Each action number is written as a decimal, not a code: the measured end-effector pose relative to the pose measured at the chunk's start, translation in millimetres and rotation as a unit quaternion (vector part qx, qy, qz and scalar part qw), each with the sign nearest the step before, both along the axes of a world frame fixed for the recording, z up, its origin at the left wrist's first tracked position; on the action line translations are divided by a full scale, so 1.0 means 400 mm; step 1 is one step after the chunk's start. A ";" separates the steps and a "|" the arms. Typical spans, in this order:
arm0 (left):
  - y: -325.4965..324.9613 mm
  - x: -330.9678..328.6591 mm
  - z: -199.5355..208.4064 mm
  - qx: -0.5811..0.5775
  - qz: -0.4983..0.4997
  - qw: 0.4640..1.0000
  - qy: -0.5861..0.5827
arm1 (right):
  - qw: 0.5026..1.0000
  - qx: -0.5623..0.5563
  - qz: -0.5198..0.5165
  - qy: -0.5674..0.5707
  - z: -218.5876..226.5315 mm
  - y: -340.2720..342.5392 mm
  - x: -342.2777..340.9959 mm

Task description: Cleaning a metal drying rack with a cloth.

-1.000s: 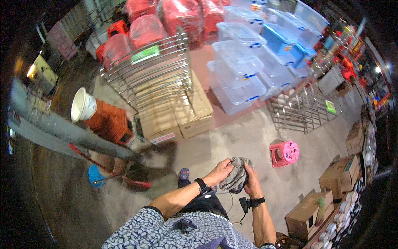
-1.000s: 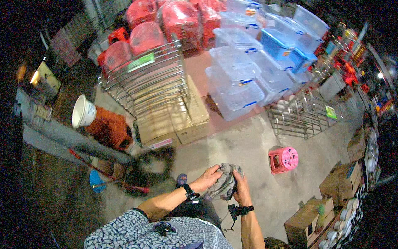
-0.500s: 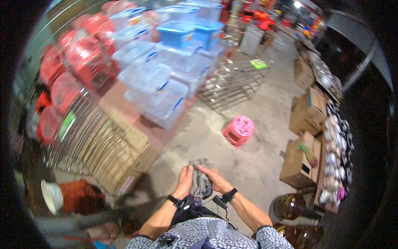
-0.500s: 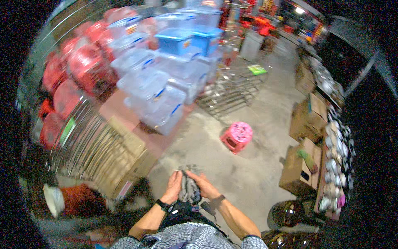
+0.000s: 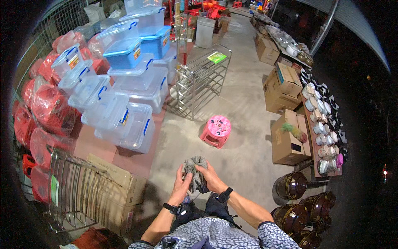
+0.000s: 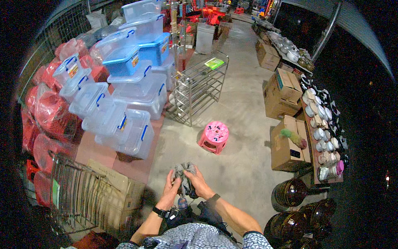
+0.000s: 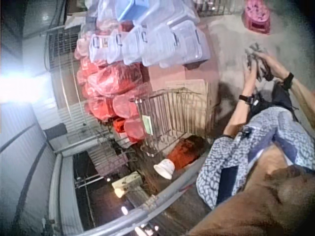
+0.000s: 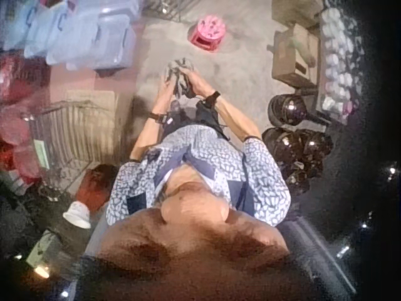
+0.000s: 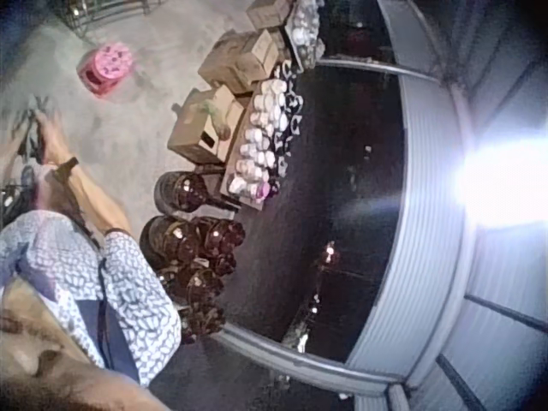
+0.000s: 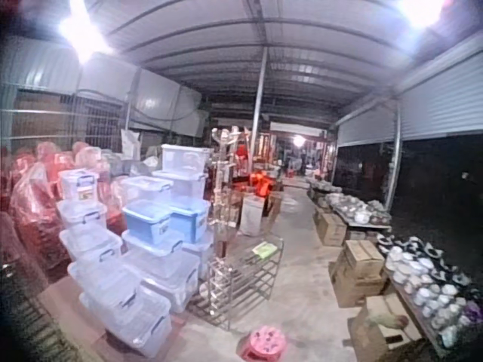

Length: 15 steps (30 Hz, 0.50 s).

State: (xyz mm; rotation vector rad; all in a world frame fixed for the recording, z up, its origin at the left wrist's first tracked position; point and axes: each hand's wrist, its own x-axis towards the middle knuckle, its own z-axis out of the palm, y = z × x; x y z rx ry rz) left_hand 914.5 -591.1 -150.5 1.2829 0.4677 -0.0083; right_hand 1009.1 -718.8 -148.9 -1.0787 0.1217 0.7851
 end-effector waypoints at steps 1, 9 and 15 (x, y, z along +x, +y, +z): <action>-0.017 0.039 -0.006 0.059 -0.035 0.997 -0.021 | 1.000 -0.002 -0.020 -0.003 0.000 -0.014 0.031; -0.128 0.321 -0.055 -0.003 -0.080 0.997 0.016 | 0.963 -0.067 0.198 -0.167 0.036 -0.116 0.302; -0.193 0.511 -0.084 -0.068 0.077 0.993 -0.051 | 0.936 -0.048 0.295 -0.184 0.047 -0.184 0.514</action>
